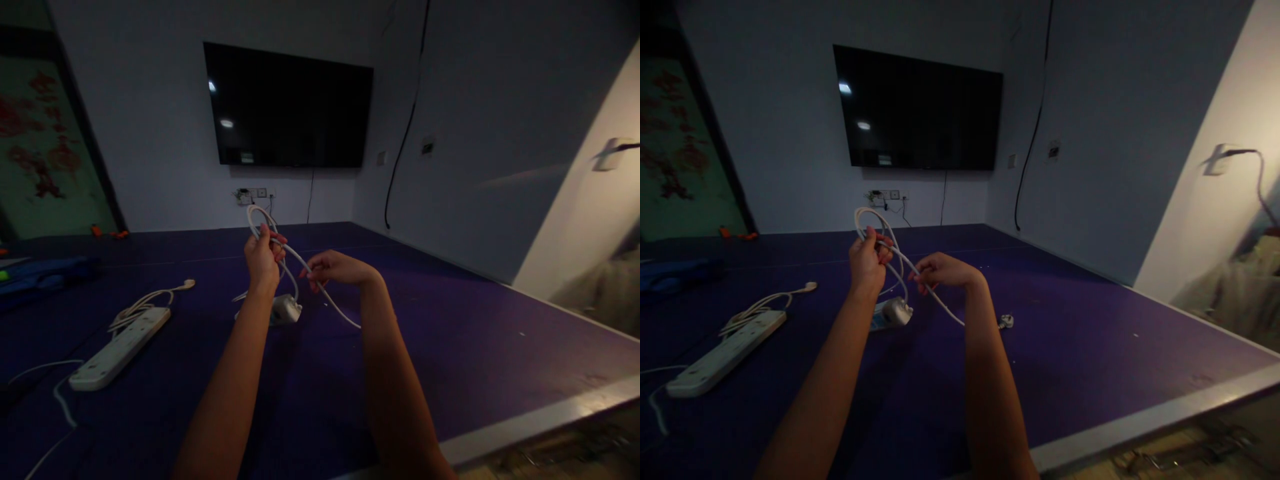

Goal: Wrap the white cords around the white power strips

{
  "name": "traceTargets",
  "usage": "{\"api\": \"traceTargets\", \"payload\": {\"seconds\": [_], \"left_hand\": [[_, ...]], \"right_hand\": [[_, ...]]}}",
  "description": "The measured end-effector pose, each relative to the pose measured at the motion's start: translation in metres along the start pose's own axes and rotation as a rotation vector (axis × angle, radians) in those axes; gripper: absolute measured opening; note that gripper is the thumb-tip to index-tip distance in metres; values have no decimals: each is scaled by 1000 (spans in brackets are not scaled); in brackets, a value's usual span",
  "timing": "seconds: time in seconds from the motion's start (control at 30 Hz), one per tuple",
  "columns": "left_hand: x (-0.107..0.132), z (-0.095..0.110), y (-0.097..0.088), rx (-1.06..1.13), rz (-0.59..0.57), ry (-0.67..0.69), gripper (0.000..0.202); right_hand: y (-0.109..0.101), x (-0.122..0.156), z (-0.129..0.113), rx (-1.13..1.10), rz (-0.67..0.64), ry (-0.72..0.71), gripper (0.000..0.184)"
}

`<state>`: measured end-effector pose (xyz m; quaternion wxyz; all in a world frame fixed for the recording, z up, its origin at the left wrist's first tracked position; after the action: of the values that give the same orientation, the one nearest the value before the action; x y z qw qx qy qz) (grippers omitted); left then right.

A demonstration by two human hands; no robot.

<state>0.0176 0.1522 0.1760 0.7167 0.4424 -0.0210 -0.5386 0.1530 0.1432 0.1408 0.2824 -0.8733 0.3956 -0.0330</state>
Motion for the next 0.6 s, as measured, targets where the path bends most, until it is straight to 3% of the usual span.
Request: {"api": "traceTargets", "payload": {"seconds": [0.17,0.33,0.47,0.6], "left_hand": [[-2,3,2,4,-57,32,34],[8,-2,15,-84,-146,30,34],[23,-20,32,-178,-270,-29,46],[40,-48,47,-327,-439,-99,59]], "right_hand": [[-36,7,-20,75,343,-153,17],[-63,29,-48,49,668,-372,20],[-76,46,-60,-32,866,-494,21],[-83,53,-58,-177,952,-536,19]]}}
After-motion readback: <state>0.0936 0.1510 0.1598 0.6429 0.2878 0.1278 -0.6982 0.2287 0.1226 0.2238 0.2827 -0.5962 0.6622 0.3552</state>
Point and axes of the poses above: each hand's wrist, its own x-axis away from the middle knuckle, its own y-axis out of the palm, z = x × y, the point moved 9 cm from there along -x, towards the middle knuckle, and after that the axes turned 4 degrees about z, right-handed, at the moved point
